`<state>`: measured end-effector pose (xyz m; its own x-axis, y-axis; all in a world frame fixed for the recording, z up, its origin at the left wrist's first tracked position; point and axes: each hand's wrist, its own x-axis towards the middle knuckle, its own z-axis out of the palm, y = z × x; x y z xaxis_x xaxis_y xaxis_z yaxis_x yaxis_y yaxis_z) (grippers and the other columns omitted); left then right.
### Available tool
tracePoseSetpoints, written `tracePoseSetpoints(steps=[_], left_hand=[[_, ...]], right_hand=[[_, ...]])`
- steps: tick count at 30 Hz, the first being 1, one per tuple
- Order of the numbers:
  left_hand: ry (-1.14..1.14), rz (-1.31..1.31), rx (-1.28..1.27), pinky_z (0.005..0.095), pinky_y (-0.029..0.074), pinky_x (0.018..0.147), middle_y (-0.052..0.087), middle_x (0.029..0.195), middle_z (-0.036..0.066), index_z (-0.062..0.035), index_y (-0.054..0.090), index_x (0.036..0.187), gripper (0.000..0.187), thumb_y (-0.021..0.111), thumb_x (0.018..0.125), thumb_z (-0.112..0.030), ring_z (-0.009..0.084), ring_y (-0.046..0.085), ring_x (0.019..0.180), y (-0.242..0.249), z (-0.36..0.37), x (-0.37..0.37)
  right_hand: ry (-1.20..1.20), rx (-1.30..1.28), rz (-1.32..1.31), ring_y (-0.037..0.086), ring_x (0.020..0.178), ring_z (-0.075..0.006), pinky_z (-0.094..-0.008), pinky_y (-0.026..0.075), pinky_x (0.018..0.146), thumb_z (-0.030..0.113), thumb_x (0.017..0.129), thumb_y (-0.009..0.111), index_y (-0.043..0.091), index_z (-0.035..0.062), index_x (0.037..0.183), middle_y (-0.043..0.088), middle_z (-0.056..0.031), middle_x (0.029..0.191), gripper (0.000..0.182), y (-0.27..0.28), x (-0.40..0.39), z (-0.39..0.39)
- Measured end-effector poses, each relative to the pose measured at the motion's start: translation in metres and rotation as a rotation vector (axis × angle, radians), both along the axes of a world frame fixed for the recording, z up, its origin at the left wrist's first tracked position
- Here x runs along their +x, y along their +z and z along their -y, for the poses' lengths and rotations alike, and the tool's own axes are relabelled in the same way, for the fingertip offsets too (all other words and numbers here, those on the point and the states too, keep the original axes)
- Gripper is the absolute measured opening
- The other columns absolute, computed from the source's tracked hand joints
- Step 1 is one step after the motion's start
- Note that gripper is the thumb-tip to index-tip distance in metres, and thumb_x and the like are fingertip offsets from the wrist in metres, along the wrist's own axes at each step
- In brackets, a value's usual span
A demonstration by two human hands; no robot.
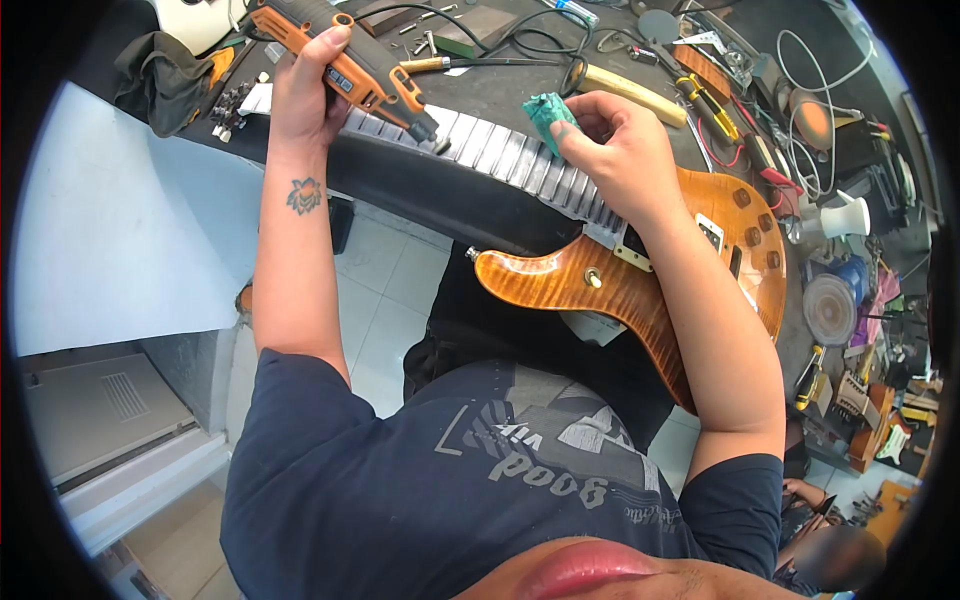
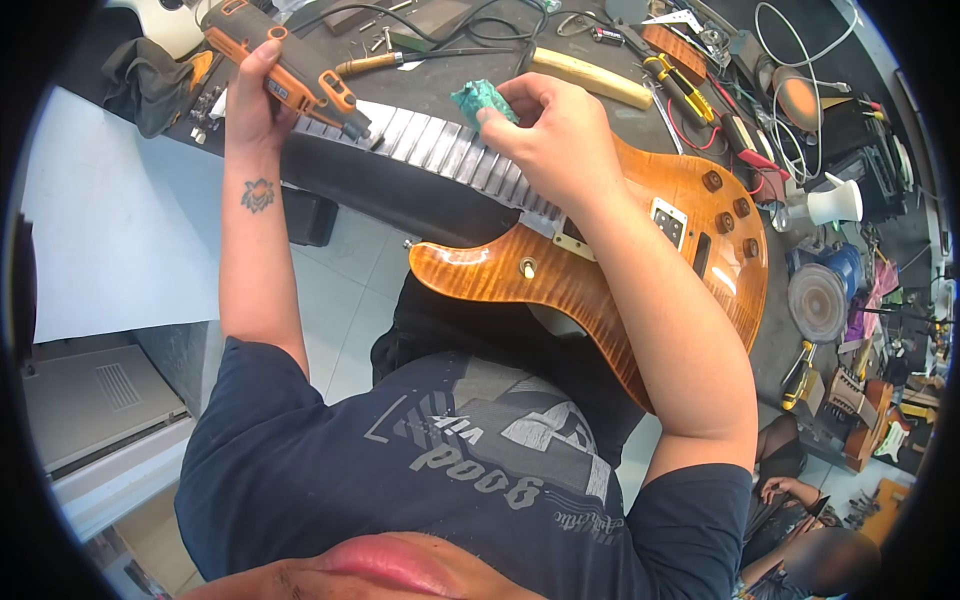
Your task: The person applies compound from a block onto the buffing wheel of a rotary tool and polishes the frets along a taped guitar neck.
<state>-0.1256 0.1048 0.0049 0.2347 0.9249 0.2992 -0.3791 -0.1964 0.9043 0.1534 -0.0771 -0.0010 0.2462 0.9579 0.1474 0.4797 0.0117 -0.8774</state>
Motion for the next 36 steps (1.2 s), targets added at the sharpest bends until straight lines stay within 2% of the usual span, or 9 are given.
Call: tracePoseSetpoints(steps=[8, 11, 14, 17, 21, 23, 27, 30, 36], left_hand=[[-0.016, -0.006, 0.014, 0.0240, 0.025, 0.039, 0.052, 0.062, -0.004, -0.0086, 0.063, 0.084, 0.027, 0.074, 0.093, -0.031, 0.0050, 0.039, 0.042, -0.001, 0.000, -0.002], [-0.083, -0.039, 0.018, 0.0205, 0.030, 0.041, 0.063, 0.079, -0.002, -0.0062, 0.065, 0.109, 0.030, 0.070, 0.097, -0.034, 0.0025, 0.046, 0.050, -0.008, -0.007, -0.012], [-0.060, -0.045, 0.011, 0.0201, 0.031, 0.042, 0.063, 0.080, -0.002, -0.0058, 0.065, 0.110, 0.031, 0.069, 0.097, -0.034, 0.0023, 0.046, 0.050, -0.008, -0.007, -0.011], [-0.011, -0.009, 0.010, 0.0241, 0.025, 0.039, 0.053, 0.062, -0.004, -0.0090, 0.064, 0.083, 0.029, 0.075, 0.093, -0.033, 0.0053, 0.041, 0.042, -0.001, 0.001, -0.002], [0.055, 0.005, 0.017, 0.0224, 0.028, 0.041, 0.057, 0.069, -0.004, -0.0090, 0.065, 0.092, 0.025, 0.077, 0.094, -0.031, 0.0047, 0.046, 0.048, -0.006, -0.008, 0.006], [0.081, -0.043, -0.051, 0.0196, 0.034, 0.045, 0.066, 0.082, -0.003, -0.0068, 0.069, 0.110, 0.031, 0.079, 0.095, -0.032, 0.0037, 0.055, 0.058, -0.008, -0.014, 0.001], [0.224, -0.023, -0.031, 0.0202, 0.032, 0.044, 0.066, 0.081, -0.002, -0.0089, 0.071, 0.106, 0.029, 0.080, 0.094, -0.033, 0.0046, 0.054, 0.057, 0.008, 0.005, 0.020], [0.085, 0.047, -0.069, 0.0203, 0.032, 0.044, 0.066, 0.080, -0.002, -0.0097, 0.071, 0.106, 0.028, 0.078, 0.094, -0.035, 0.0050, 0.052, 0.055, 0.005, -0.013, 0.001], [0.084, 0.011, -0.063, 0.0207, 0.031, 0.045, 0.065, 0.079, -0.003, -0.0107, 0.071, 0.104, 0.025, 0.077, 0.095, -0.033, 0.0050, 0.051, 0.055, 0.001, -0.024, -0.005]], right_hand=[[0.005, -0.005, -0.004, 0.074, 0.084, -0.0147, -0.0311, 0.059, 0.079, 0.024, 0.089, 0.079, 0.076, -0.0021, 0.112, 0.080, -0.0097, 0.093, 0.035, 0.001, 0.000, 0.000], [0.002, -0.009, -0.007, 0.074, 0.083, -0.0149, -0.0312, 0.058, 0.079, 0.024, 0.089, 0.079, 0.076, -0.0021, 0.112, 0.080, -0.0098, 0.093, 0.035, 0.001, 0.000, 0.000], [0.006, -0.003, 0.006, 0.074, 0.083, -0.0151, -0.0315, 0.058, 0.079, 0.024, 0.089, 0.079, 0.076, -0.0023, 0.112, 0.080, -0.0102, 0.093, 0.035, 0.001, 0.001, 0.000], [-0.001, -0.001, 0.026, 0.074, 0.083, -0.0151, -0.0318, 0.059, 0.079, 0.024, 0.089, 0.079, 0.076, -0.0023, 0.112, 0.080, -0.0105, 0.093, 0.036, 0.002, 0.000, 0.001], [0.006, 0.004, 0.020, 0.074, 0.085, -0.0152, -0.0317, 0.059, 0.079, 0.024, 0.088, 0.079, 0.076, -0.0023, 0.113, 0.080, -0.0106, 0.093, 0.036, 0.000, 0.002, 0.000], [0.002, -0.002, 0.012, 0.075, 0.086, -0.0152, -0.0314, 0.059, 0.079, 0.024, 0.088, 0.079, 0.076, -0.0022, 0.112, 0.080, -0.0107, 0.094, 0.036, 0.000, 0.001, 0.000], [0.001, -0.012, -0.016, 0.074, 0.086, -0.0150, -0.0309, 0.058, 0.079, 0.025, 0.088, 0.080, 0.076, -0.0023, 0.112, 0.080, -0.0107, 0.094, 0.036, 0.001, 0.001, 0.000], [-0.004, 0.003, -0.009, 0.074, 0.085, -0.0149, -0.0307, 0.058, 0.078, 0.025, 0.088, 0.080, 0.076, -0.0022, 0.111, 0.080, -0.0105, 0.093, 0.036, -0.002, 0.002, 0.000], [0.005, 0.009, -0.017, 0.074, 0.083, -0.0153, -0.0313, 0.059, 0.079, 0.025, 0.087, 0.080, 0.076, -0.0021, 0.111, 0.080, -0.0102, 0.092, 0.036, 0.000, 0.001, -0.001]])
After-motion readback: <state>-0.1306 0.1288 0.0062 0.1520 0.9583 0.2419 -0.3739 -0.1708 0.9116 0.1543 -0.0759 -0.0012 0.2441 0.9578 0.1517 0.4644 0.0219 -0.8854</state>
